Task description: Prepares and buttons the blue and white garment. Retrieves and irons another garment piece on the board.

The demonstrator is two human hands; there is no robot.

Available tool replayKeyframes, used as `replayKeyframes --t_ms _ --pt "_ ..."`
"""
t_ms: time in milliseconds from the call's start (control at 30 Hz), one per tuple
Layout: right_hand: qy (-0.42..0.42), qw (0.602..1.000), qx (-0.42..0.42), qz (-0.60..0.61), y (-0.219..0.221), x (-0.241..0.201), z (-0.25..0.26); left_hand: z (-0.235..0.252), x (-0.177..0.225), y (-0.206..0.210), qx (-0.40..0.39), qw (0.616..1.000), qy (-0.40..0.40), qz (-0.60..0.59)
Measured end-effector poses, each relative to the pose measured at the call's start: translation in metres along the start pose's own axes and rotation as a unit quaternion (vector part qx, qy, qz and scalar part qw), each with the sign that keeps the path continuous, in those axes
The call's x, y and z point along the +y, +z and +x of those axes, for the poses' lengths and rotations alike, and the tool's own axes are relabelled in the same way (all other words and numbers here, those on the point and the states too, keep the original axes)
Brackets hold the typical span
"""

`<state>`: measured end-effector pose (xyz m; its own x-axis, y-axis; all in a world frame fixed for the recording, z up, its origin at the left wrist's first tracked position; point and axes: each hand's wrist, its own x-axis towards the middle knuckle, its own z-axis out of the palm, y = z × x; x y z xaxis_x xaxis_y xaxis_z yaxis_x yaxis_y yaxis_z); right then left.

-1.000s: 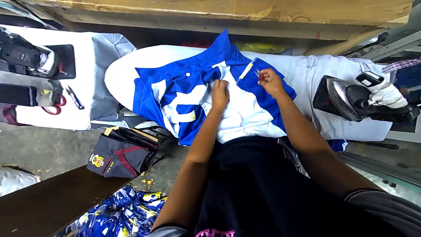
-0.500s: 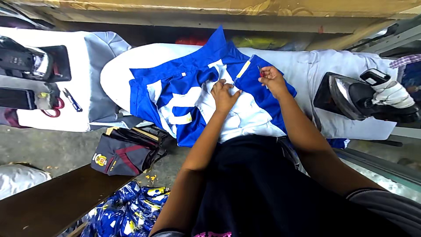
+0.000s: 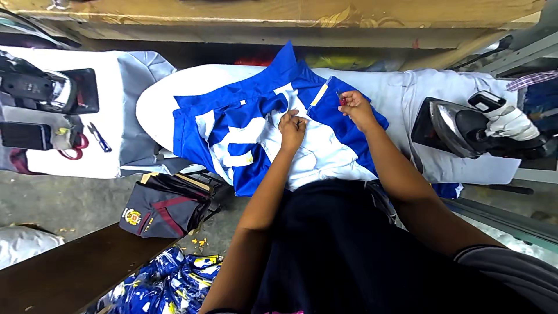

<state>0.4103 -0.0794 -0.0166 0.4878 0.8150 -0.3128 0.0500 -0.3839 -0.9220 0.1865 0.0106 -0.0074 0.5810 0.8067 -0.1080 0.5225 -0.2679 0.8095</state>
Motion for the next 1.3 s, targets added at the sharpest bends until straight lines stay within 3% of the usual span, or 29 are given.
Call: replayKeyframes --t_ms 233,433,533,767,1300 --pt "0.082 0.996 -0.032 -0.022 0.012 -0.038 -0.031 0.002 0.016 0.007 0.005 0.998 -0.049 0.037" --pt "0.164 0.978 -0.126 0.004 0.027 -0.056 -0.060 -0.001 0.001 0.011 0.016 0.999 -0.002 0.044" --pt "0.197 0.969 -0.141 -0.042 0.037 -0.064 -0.060 -0.003 -0.002 0.012 0.016 0.998 0.017 0.057" --pt "0.207 0.954 -0.161 -0.143 0.057 -0.073 -0.049 -0.004 -0.002 0.008 -0.003 0.997 0.027 0.070" --pt "0.213 0.946 -0.160 -0.183 0.068 -0.079 -0.037 -0.005 -0.004 0.003 -0.010 1.000 0.015 0.018"
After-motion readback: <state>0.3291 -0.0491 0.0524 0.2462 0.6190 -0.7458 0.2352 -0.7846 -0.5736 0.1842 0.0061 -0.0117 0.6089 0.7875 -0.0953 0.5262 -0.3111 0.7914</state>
